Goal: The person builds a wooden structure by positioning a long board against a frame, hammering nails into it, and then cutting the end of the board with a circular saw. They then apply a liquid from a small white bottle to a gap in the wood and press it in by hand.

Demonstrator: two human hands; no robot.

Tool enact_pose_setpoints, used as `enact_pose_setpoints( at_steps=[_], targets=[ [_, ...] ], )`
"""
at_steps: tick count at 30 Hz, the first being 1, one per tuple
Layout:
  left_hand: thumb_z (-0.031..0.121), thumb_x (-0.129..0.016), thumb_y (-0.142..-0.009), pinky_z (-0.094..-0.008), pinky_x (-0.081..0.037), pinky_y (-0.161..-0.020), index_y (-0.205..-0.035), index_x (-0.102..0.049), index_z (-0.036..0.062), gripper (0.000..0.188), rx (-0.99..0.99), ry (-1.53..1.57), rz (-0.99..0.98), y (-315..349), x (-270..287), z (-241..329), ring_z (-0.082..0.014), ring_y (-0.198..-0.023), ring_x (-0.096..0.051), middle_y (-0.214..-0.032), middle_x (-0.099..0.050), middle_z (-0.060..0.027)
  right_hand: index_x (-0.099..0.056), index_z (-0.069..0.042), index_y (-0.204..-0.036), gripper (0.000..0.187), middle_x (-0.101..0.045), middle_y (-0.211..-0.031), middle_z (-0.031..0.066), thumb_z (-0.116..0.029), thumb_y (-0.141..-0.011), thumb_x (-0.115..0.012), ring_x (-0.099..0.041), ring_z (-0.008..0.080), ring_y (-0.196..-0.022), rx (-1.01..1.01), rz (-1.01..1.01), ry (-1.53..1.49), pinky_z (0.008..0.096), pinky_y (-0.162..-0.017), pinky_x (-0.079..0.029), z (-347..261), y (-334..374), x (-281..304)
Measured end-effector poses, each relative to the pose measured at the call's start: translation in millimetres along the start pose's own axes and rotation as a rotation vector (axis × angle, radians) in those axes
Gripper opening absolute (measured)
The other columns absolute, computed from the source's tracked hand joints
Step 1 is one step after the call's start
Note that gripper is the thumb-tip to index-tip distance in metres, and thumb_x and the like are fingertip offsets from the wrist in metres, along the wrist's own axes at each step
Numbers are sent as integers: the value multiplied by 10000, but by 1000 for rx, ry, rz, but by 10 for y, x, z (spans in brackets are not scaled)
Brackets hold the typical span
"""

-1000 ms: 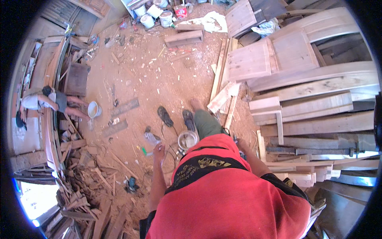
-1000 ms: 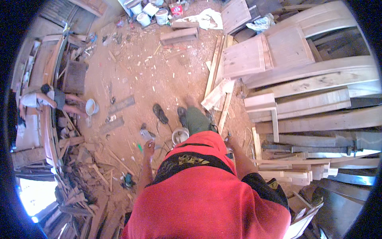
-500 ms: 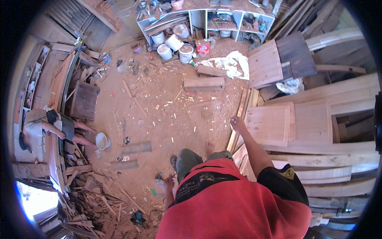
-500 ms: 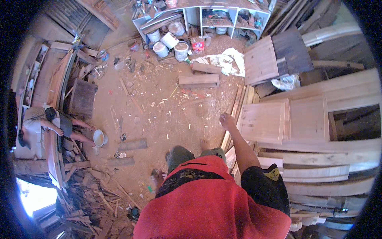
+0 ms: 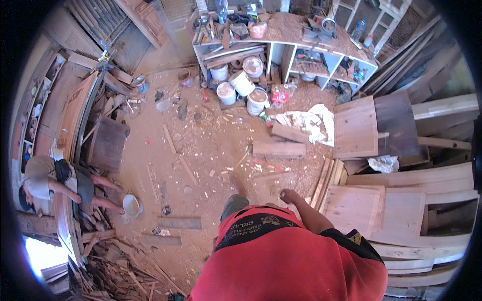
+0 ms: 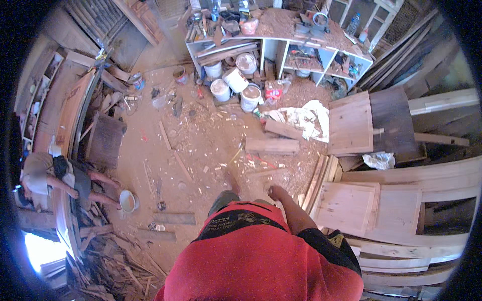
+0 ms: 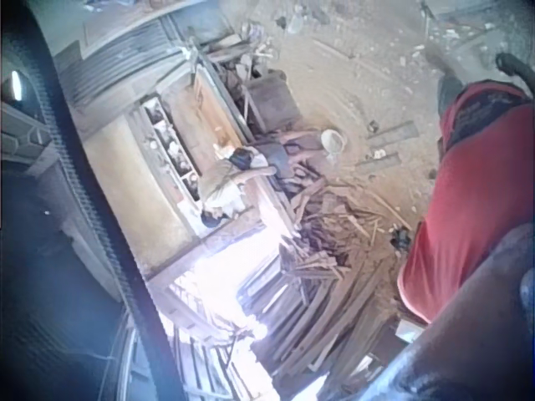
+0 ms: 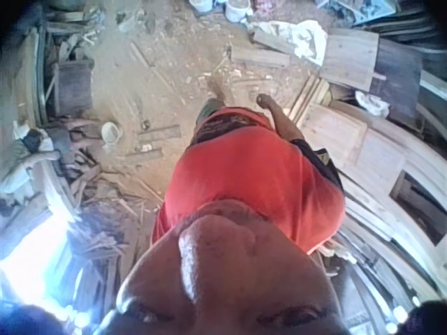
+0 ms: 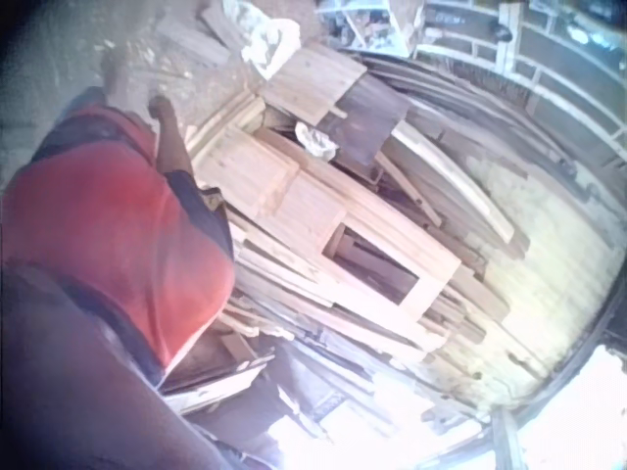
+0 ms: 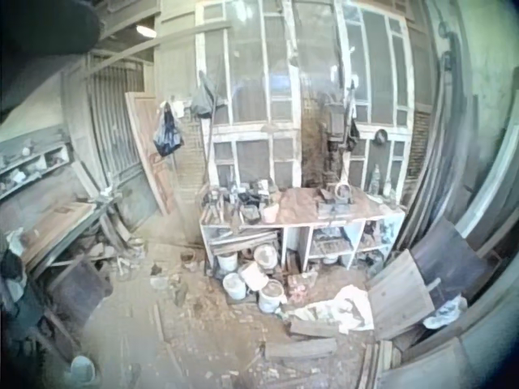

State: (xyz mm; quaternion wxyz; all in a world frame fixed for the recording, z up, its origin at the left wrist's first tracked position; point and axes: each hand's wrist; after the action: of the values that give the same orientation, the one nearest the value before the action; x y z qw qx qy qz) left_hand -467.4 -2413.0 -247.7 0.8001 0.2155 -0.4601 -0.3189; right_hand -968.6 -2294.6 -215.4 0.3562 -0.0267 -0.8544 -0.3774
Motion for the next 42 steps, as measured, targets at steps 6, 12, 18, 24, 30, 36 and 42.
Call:
enact_pose_setpoints(
  at_steps=[6, 12, 18, 24, 30, 36, 42],
  targets=[
    [472, -617, -988, -497, -538, -958, -1267, -662, -31, 576, -101, -306, 242, -1883, 2212, 645, -433, -1170, -661, -1224, -677, -327, -753, -99, -1129, 405, -734, -1156, 217, -404, -862, -736, -709, 392, -1089, -37, 163, -6, 477, -951, -565, -704, -1121, 655],
    [437, -645, -992, -448, -553, -850, -1166, -752, 25, 460, -283, 213, 502, -3213, 3583, 2209, -348, -962, -734, -1061, -767, -198, -741, -73, -1077, 322, -727, -1082, 268, -332, -892, -691, -704, 438, -1025, -3, 317, -167, 505, -912, -560, -1520, -2347, 1823],
    [486, -613, -1004, -444, -545, -795, -1112, -758, 13, 507, 29, 126, 324, -3716, 3744, 2852, -367, -912, -731, -976, -742, -241, -665, -39, -1189, 370, -730, -1000, 240, -288, -915, -679, -707, 430, -971, 147, 519, -124, 518, -869, -565, -2323, -4263, 3328],
    [411, -625, -1014, -449, -543, -777, -1106, -745, 8, 431, 145, 248, 398, -3483, 3125, 2859, -306, -876, -726, -920, -721, -240, -658, -58, -1247, 406, -713, -1073, 243, -262, -901, -720, -703, 396, -959, 225, 780, -125, 504, -849, -551, -3206, -6197, 5276],
    [379, -647, -1012, -422, -550, -757, -1156, -731, 16, 400, 369, 371, 348, -3472, 3296, 3329, -267, -865, -719, -923, -739, -180, -636, -10, -1262, 442, -705, -1080, 318, -279, -911, -649, -678, 491, -1015, 45, 800, -277, 577, -893, -527, -4189, -7500, 6850],
    [347, -669, -1011, -395, -558, -736, -1205, -718, 23, 380, 317, 457, 421, -3814, 3592, 3558, -228, -854, -713, -927, -757, -120, -590, -62, -1326, 414, -717, -1118, 294, -288, -983, -541, -715, 452, -1026, -211, 769, 53, 548, -920, -565, -4150, -8256, 7444],
    [324, -692, -1008, -356, -565, -811, -1278, -685, 35, 395, 383, 607, 515, -3949, 4072, 3914, -216, -906, -689, -1015, -738, -155, -589, -148, -1384, 460, -711, -1164, 281, -321, -959, -627, -692, 478, -1069, -136, 733, 35, 556, -926, -554, -3909, -8283, 7038]
  ],
)
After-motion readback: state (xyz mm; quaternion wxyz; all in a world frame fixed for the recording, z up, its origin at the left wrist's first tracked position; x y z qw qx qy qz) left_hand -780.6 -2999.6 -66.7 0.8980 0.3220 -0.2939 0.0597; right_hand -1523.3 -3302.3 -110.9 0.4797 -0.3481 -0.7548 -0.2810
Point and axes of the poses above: each hand's wrist, its own y-axis away from the middle knuckle, its own x-axis out of the back of the hand, z = x × y
